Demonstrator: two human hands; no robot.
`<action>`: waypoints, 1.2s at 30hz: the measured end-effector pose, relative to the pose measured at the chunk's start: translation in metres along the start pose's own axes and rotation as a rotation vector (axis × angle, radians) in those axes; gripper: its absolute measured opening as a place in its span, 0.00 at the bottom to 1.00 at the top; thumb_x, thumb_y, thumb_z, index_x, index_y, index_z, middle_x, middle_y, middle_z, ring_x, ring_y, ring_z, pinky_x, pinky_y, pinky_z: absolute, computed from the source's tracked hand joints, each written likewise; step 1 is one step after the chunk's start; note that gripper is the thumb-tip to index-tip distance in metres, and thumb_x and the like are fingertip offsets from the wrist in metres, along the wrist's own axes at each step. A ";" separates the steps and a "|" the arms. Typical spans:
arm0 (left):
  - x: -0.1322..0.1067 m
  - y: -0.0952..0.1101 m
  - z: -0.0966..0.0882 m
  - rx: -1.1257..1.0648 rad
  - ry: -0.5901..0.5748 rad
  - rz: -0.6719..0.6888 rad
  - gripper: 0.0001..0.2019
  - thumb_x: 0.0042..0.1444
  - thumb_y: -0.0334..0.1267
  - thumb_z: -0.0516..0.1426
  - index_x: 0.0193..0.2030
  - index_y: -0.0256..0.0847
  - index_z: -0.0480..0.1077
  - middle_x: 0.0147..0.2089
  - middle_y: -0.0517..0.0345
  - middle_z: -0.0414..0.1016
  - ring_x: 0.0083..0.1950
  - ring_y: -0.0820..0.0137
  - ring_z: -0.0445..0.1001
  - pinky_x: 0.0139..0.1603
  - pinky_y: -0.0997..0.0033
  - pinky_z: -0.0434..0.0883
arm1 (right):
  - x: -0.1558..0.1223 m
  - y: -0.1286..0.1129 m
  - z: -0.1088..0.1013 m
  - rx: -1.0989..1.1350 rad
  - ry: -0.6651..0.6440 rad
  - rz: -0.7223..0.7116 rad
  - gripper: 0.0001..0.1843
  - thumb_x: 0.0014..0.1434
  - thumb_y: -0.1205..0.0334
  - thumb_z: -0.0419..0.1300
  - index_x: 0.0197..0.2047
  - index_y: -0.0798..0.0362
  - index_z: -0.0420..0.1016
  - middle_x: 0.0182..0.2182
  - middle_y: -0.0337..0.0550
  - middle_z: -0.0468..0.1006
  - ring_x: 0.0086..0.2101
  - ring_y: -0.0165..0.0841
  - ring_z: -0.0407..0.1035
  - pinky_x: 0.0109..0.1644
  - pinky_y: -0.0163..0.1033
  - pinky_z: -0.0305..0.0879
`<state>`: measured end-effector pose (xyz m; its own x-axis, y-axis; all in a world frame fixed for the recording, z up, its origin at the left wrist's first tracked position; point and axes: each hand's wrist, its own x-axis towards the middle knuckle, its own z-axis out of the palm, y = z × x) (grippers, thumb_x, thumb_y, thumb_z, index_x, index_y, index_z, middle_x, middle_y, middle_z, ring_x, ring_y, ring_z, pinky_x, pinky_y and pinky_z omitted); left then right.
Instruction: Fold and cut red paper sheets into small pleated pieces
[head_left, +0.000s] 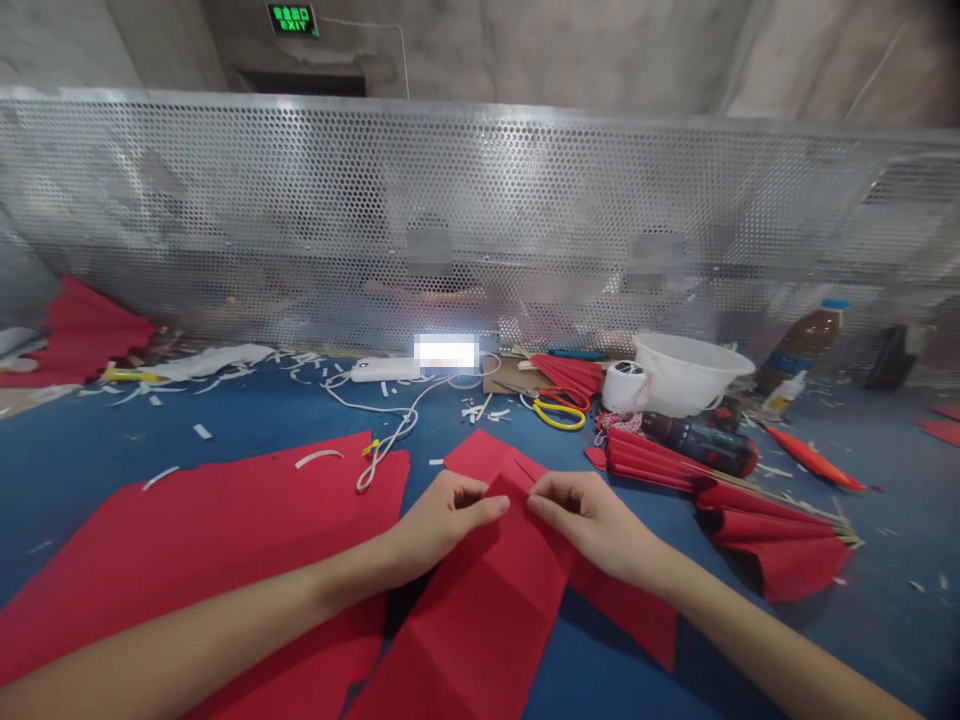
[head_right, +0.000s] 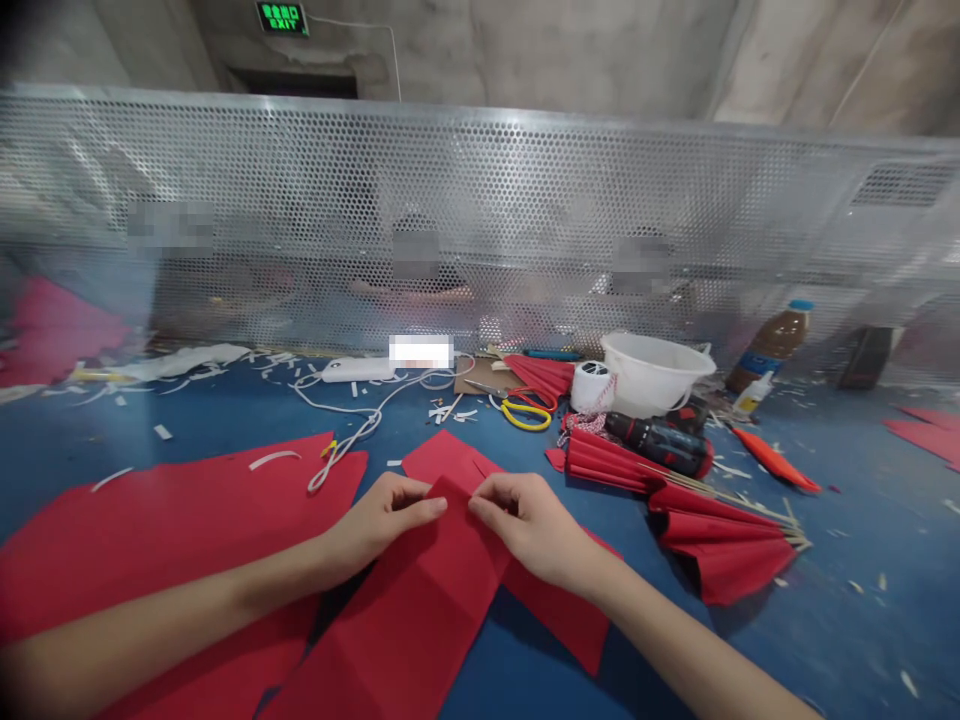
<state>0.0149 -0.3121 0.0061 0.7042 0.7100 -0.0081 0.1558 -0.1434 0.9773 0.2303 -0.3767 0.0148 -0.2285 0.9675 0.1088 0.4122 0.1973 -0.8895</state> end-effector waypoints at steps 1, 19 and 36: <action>0.000 0.000 0.000 0.027 0.026 0.030 0.23 0.61 0.53 0.58 0.23 0.37 0.65 0.23 0.64 0.59 0.26 0.75 0.56 0.26 0.74 0.53 | -0.002 -0.002 0.003 -0.014 -0.028 0.009 0.17 0.68 0.53 0.57 0.32 0.55 0.75 0.27 0.37 0.72 0.29 0.30 0.62 0.32 0.34 0.57; 0.003 -0.007 -0.002 -0.046 0.041 0.013 0.23 0.62 0.51 0.58 0.23 0.36 0.65 0.24 0.63 0.60 0.26 0.75 0.54 0.27 0.74 0.54 | -0.002 -0.005 -0.020 -0.186 -0.197 -0.005 0.19 0.70 0.53 0.55 0.29 0.53 0.67 0.22 0.33 0.66 0.25 0.27 0.57 0.28 0.33 0.52; 0.001 -0.005 -0.001 -0.169 0.146 -0.007 0.13 0.51 0.45 0.68 0.31 0.35 0.83 0.32 0.50 0.83 0.31 0.66 0.77 0.33 0.72 0.71 | -0.003 -0.004 -0.022 -0.154 -0.147 -0.032 0.20 0.69 0.52 0.57 0.28 0.54 0.72 0.21 0.33 0.67 0.25 0.27 0.57 0.28 0.34 0.50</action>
<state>0.0148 -0.3100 0.0015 0.5937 0.8047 0.0037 0.0330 -0.0289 0.9990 0.2486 -0.3770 0.0275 -0.3653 0.9290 0.0595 0.5304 0.2603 -0.8068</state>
